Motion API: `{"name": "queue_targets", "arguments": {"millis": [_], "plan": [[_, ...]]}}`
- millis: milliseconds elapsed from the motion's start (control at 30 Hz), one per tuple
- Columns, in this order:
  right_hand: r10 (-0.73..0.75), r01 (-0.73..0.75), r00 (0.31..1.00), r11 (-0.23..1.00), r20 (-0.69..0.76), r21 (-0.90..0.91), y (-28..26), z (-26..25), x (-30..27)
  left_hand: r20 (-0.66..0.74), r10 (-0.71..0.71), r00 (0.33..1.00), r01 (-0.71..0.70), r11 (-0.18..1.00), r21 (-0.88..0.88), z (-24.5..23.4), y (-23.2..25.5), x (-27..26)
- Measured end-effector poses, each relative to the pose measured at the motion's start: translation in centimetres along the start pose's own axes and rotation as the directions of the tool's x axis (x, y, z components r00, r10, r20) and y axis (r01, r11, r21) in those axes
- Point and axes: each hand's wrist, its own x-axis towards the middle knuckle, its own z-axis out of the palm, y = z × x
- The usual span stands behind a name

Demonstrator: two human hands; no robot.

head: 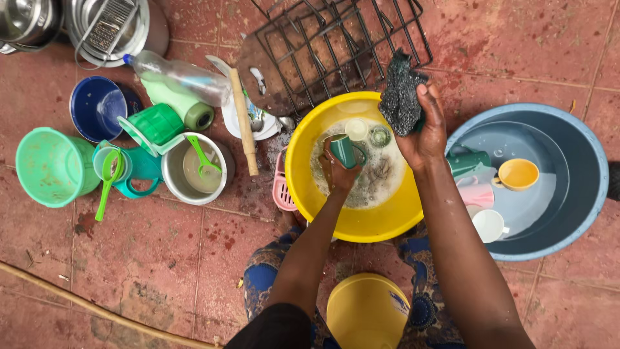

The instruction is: The person washes several cups by hand using a green sponge and soapy water in a yellow bucket, then places them into a blue basin filled with water.

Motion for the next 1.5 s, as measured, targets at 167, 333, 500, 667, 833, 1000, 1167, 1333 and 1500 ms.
{"name": "queue_targets", "arguments": {"millis": [167, 333, 500, 667, 833, 1000, 1167, 1333, 1500], "plan": [[0.007, -0.006, 0.999, 0.999, -0.033, 0.051, -0.8, -0.2, -0.3, -0.078, -0.655, 0.752, 0.659, 0.743, 0.118, 3.3, -6.6, -0.2], [0.089, -0.072, 0.991, 0.985, -0.101, 0.159, -0.8, -1.7, -0.6, 0.603, -0.691, 0.397, 0.9, 0.165, -0.404, 1.8, -8.0, 0.6], [0.051, -0.049, 0.995, 0.999, -0.085, 0.017, -0.6, -0.7, 0.1, 0.824, -0.291, 0.485, 0.841, -0.102, -0.531, -4.4, 0.5, 2.5], [0.069, -0.084, 0.991, 0.988, -0.115, -0.132, 2.2, 0.9, -1.3, 0.746, -0.243, 0.62, 0.737, -0.143, -0.66, -10.7, 8.9, 1.5], [-0.188, 0.267, 0.963, 0.556, 0.194, -0.788, 5.8, 4.6, -7.3, 0.635, -0.29, 0.716, 0.644, -0.076, -0.761, -11.5, 8.9, 2.5], [0.257, 0.621, 0.767, -0.067, 0.588, -0.781, 7.1, 4.7, -7.3, 0.493, -0.389, 0.778, 0.541, 0.018, -0.841, -11.1, 6.3, 2.7], [0.488, 0.362, 0.866, -0.455, 0.113, -0.813, 12.2, -0.8, -4.5, 0.372, -0.479, 0.795, 0.57, 0.379, -0.729, -10.3, 12.3, 1.6], [0.282, -0.098, 0.957, 0.094, -0.067, -0.991, 13.6, -3.1, -3.7, 0.358, -0.315, 0.879, 0.45, 0.299, -0.842, -9.1, 13.7, 2.1], [0.256, -0.333, 0.943, 0.676, -0.215, -0.657, 14.8, 0.1, -3.8, 0.149, -0.347, 0.926, 0.304, 0.45, -0.839, -10.6, 12.4, 3.5]]}}
